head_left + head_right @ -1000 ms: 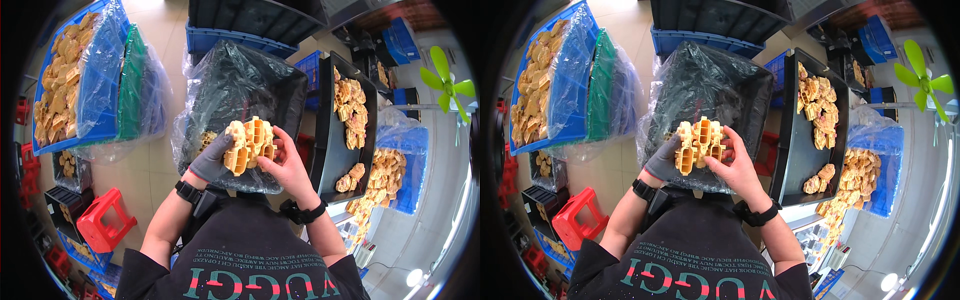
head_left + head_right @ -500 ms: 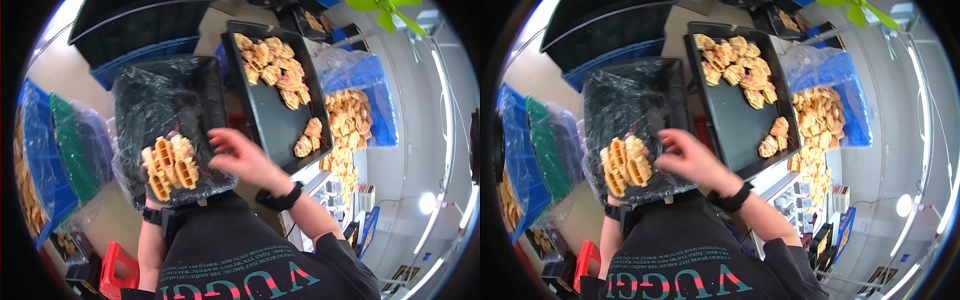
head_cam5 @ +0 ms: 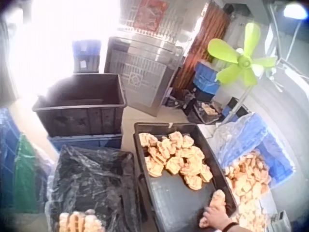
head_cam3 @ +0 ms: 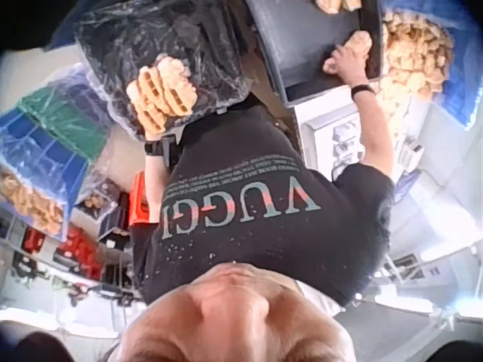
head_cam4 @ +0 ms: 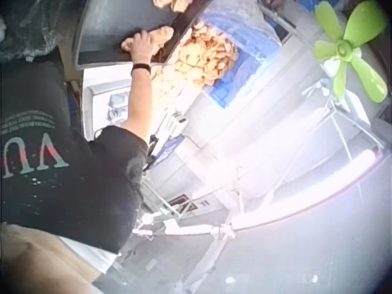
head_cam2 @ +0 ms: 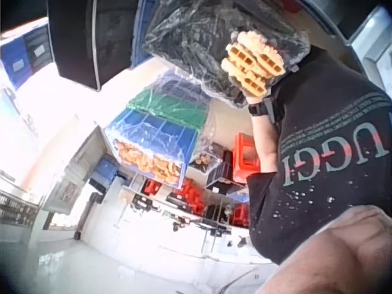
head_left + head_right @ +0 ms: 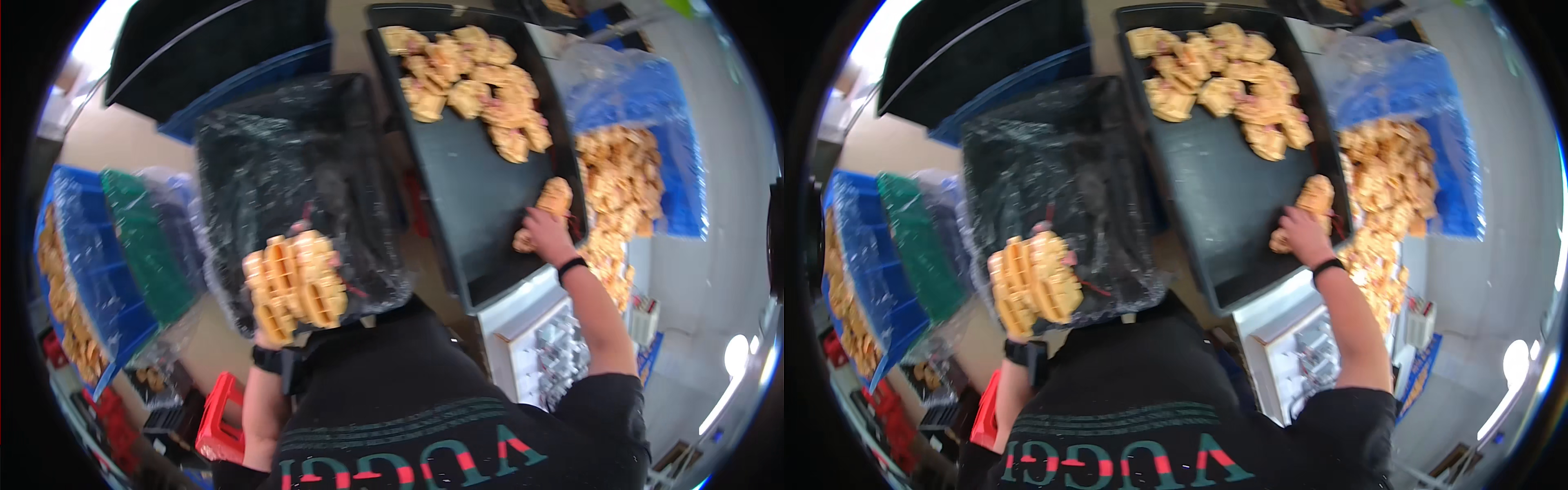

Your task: Transfer waffles from a tray and stack them neatly into a plastic-lined container.

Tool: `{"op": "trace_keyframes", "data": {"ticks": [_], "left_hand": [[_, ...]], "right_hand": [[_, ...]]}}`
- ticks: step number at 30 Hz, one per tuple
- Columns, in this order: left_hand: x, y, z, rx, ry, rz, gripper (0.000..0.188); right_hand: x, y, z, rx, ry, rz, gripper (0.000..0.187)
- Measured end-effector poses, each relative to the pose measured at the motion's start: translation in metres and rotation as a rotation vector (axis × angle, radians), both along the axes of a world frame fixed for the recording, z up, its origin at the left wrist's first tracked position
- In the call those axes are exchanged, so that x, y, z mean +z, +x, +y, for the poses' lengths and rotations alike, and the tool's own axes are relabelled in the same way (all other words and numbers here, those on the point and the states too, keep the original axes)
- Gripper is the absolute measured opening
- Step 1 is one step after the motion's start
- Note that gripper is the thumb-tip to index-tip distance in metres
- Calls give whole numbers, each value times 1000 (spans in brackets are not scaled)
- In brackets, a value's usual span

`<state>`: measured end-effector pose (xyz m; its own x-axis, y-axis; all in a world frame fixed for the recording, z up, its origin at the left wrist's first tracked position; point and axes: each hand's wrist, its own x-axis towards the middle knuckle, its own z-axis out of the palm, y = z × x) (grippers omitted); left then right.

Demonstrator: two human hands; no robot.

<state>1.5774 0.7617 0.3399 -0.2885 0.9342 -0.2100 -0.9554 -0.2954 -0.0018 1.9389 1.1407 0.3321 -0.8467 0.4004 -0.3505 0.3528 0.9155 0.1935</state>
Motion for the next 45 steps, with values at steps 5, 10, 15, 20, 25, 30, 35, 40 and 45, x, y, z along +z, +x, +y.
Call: {"op": "trace_keyframes", "data": {"ticks": [5, 10, 15, 20, 25, 30, 35, 40, 45], "left_hand": [[-12, 6, 14, -12, 126, -32, 78], [-83, 6, -32, 119, -219, -11, 97], [-73, -1, -46, 148, -177, -121, 92], [-45, -8, -47, 185, -145, 153, 106], [-5, -19, -54, 235, 77, 152, 91], [0, -21, -64, 332, 40, 84, 82], [-20, -19, -67, 402, 291, -80, 71], [-24, -31, -76, 434, 49, 83, 77], [-31, -42, -83, 337, 0, 146, 73]], "right_hand": [[34, -13, 0, -361, -112, -124, 34], [87, -94, -51, -868, -893, 498, 41], [119, -210, -154, -757, -1603, 717, 45], [96, -258, -202, -555, -1615, 872, 40], [78, -303, -247, -618, -1729, 1022, 45], [65, -316, -270, -583, -1733, 922, 47], [64, -320, -282, -240, -1763, 877, 53], [66, -314, -268, -31, -1473, 649, 55], [68, -314, -254, -145, -1504, 497, 35]]}}
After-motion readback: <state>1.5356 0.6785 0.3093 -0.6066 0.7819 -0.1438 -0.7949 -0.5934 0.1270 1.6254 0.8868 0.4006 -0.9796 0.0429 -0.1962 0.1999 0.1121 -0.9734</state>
